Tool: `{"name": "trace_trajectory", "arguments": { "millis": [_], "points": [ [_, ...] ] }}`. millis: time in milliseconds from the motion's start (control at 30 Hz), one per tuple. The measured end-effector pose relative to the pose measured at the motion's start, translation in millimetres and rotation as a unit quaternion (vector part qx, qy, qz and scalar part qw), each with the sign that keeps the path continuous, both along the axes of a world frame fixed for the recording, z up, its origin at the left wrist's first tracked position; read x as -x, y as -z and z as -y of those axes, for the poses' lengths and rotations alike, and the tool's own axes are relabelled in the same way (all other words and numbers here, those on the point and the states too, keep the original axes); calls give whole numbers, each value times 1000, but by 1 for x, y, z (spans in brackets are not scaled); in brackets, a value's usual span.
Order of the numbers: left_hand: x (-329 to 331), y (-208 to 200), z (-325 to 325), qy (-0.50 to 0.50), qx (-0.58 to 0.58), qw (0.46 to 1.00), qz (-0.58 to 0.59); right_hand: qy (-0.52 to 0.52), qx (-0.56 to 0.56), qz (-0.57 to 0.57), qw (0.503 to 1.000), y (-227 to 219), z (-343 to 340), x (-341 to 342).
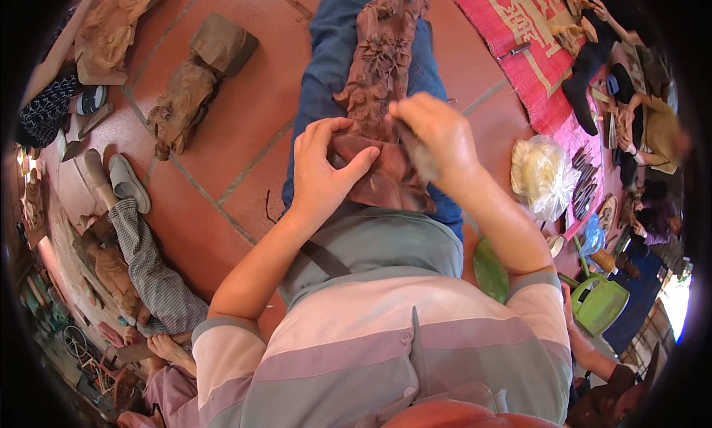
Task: The person sits on the floor and carves a large, irregular wooden object using a chisel-like tool. They hold the wood with one hand and scrape or carve its surface with the other, occasionally adjusting their grip and repositioning the object.
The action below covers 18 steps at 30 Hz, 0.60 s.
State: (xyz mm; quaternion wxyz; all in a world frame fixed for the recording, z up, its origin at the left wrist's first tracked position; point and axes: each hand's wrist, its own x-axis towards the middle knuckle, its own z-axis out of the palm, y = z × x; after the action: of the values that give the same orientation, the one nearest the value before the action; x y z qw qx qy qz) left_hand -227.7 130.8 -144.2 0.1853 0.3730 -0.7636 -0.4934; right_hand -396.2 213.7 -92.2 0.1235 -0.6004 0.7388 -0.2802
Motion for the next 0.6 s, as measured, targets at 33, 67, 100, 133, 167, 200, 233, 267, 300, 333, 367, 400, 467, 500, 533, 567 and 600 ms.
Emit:
{"name": "trace_trajectory", "arguments": {
  "millis": [33, 67, 100, 133, 167, 200, 233, 267, 300, 333, 367, 400, 467, 500, 533, 567, 600],
  "points": [
    [0, -1, -1, 3, -2, 1000, 4, -7, -21, -5, 1000, -1, -4, -4],
    [-1, -1, -2, 8, -5, 1000, 8, -5, -4, 16, 1000, -1, -7, -6],
    [-1, -2, -2, 6, -2, 1000, 6, -3, 13, 38, 999, 0, -10, -7],
    [-1, -2, -1, 4, 0, 1000, 4, -1, 30, 60, 998, 0, -12, -8],
    [-1, -2, -1, 3, 3, 1000, 1, 5, 22, 91, 996, -7, -9, -1],
    [-1, -2, -1, 3, 2, 1000, 2, 63, 18, 189, 980, -8, -8, 3],
    [-1, -2, -1, 4, 0, 1000, 4, 120, 15, 285, 951, -8, -8, 6],
    [-1, -2, -1, 3, 1, 1000, 6, 173, 12, 378, 909, -9, -8, 9],
    [0, -2, -2, 2, -3, 1000, 5, 205, 15, 448, 870, -16, -7, 12],
    [0, -1, -2, 2, -6, 1000, 4, 218, 42, 442, 869, -13, -9, 15],
    [0, -1, -3, 4, -10, 1000, 4, 203, 47, 412, 887, -11, -10, 18],
    [0, -2, -2, 6, -7, 1000, 5, 189, 51, 382, 903, -9, -11, 20],
    [0, -3, -2, 8, 0, 1000, 9, 167, 52, 325, 929, -8, -11, 16],
    [0, -3, -2, 7, 0, 1000, 10, 156, 52, 297, 941, -7, -10, 14],
    [0, -3, -2, 6, 0, 1000, 10, 133, 84, 238, 958, -5, -8, 12],
    [0, -3, -3, 5, 0, 1000, 10, 109, 116, 178, 971, -2, -5, 12],
    [1, -2, -3, 5, 0, 1000, 8, 85, 147, 117, 979, 2, -1, 11]
  ]
}}
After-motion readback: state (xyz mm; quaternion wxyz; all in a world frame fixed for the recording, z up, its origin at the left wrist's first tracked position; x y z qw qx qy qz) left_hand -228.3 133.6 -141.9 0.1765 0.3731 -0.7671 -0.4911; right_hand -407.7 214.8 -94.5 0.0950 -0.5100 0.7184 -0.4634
